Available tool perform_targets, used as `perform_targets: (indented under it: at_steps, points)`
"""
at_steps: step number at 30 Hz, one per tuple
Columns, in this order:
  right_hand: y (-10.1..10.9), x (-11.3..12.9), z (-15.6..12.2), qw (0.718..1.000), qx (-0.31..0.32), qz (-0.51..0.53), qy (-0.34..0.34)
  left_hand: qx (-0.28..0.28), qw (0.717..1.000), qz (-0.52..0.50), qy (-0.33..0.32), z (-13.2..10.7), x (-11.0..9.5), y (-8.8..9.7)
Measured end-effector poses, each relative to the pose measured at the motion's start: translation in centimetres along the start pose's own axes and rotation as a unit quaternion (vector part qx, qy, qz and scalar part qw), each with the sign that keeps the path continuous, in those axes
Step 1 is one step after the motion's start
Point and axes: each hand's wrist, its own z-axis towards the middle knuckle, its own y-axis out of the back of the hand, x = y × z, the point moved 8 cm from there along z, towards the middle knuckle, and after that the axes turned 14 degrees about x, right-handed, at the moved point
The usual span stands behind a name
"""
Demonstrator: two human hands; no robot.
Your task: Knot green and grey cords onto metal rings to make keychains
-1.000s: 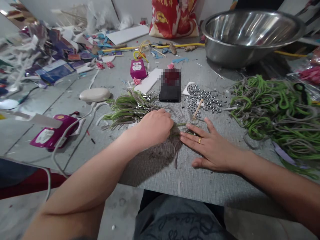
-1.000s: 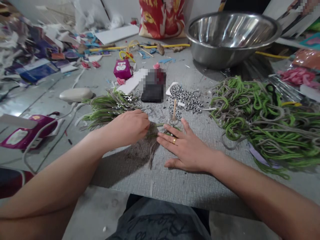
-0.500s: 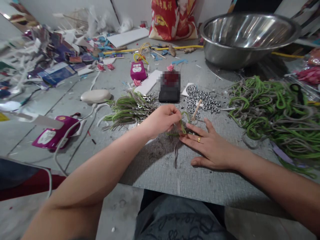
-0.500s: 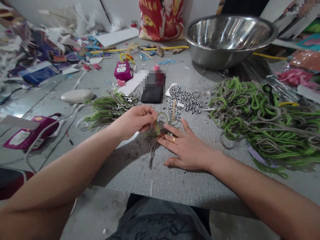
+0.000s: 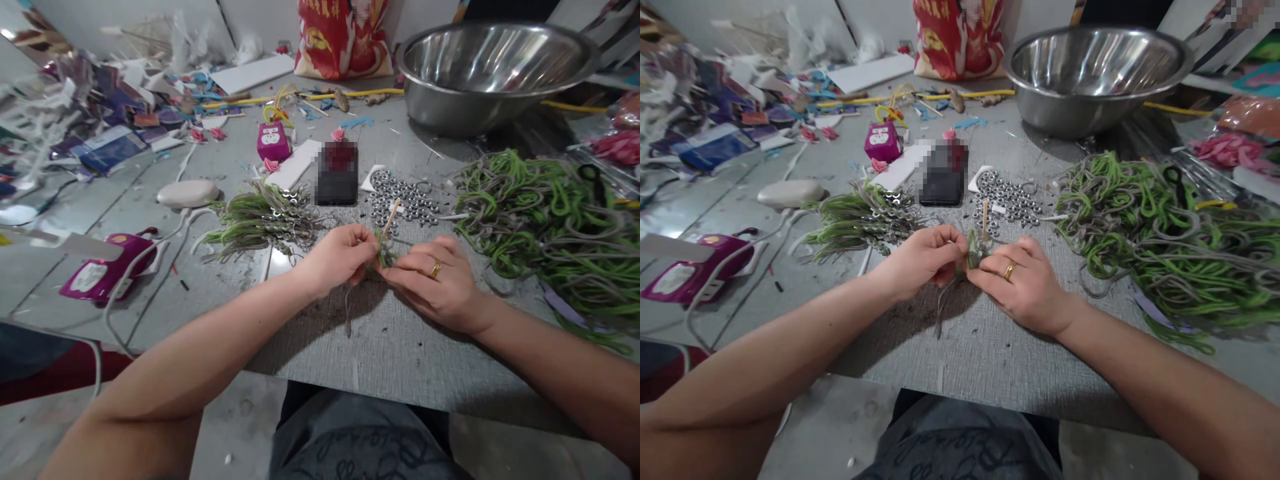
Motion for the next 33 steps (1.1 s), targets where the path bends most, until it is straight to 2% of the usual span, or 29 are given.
perform_targets:
  at_steps: [3, 7, 8, 9, 11, 13, 16, 20, 24, 29, 33]
  points:
    - [0.2, -0.8, 0.1, 0.998, -0.001, 0.051, -0.034, -0.007, 1.000, 0.029, -0.009, -0.1, -0.2, 0.1]
    - [-0.1, -2.5, 0.1, 0.978, -0.011, 0.176, -0.111, -0.116, 0.984, 0.099, -0.097, -1.9, -2.4, 1.2]
    - [-0.1, -2.8, 0.0, 0.972, -0.018, 0.200, -0.123, -0.097, 0.984, 0.099, -0.112, -2.2, -2.7, 0.7]
    - [-0.1, -3.0, -0.1, 0.967, -0.025, 0.216, -0.133, -0.056, 0.987, 0.086, -0.120, -2.4, -2.8, -0.2]
    - [-0.2, -3.3, -0.3, 0.962, -0.031, 0.229, -0.148, 0.052, 0.991, 0.044, -0.117, -2.4, -2.6, -2.3]
    - [-0.3, -3.5, -0.5, 0.958, -0.034, 0.232, -0.165, 0.096, 0.989, 0.013, -0.114, -2.2, -2.3, -3.1]
    - [-0.3, -3.7, -0.6, 0.954, -0.040, 0.242, -0.171, 0.083, 0.989, 0.013, -0.121, -1.4, -1.8, -2.5]
    - [-0.5, -3.5, -0.5, 0.957, -0.039, 0.242, -0.155, 0.094, 0.985, 0.045, -0.136, -0.5, -1.4, -1.9]
    - [-0.7, -3.5, -0.6, 0.964, -0.037, 0.217, -0.148, 0.059, 0.976, 0.140, -0.154, -0.4, -1.5, -1.4]
    - [-1.2, -3.3, -0.4, 0.977, 0.010, 0.155, -0.143, 0.022, 0.949, 0.262, -0.176, -0.9, -2.0, -1.3]
    - [-1.4, -2.9, -0.2, 0.984, 0.035, 0.122, -0.125, -0.009, 0.904, 0.367, -0.217, -1.7, -3.1, -1.7]
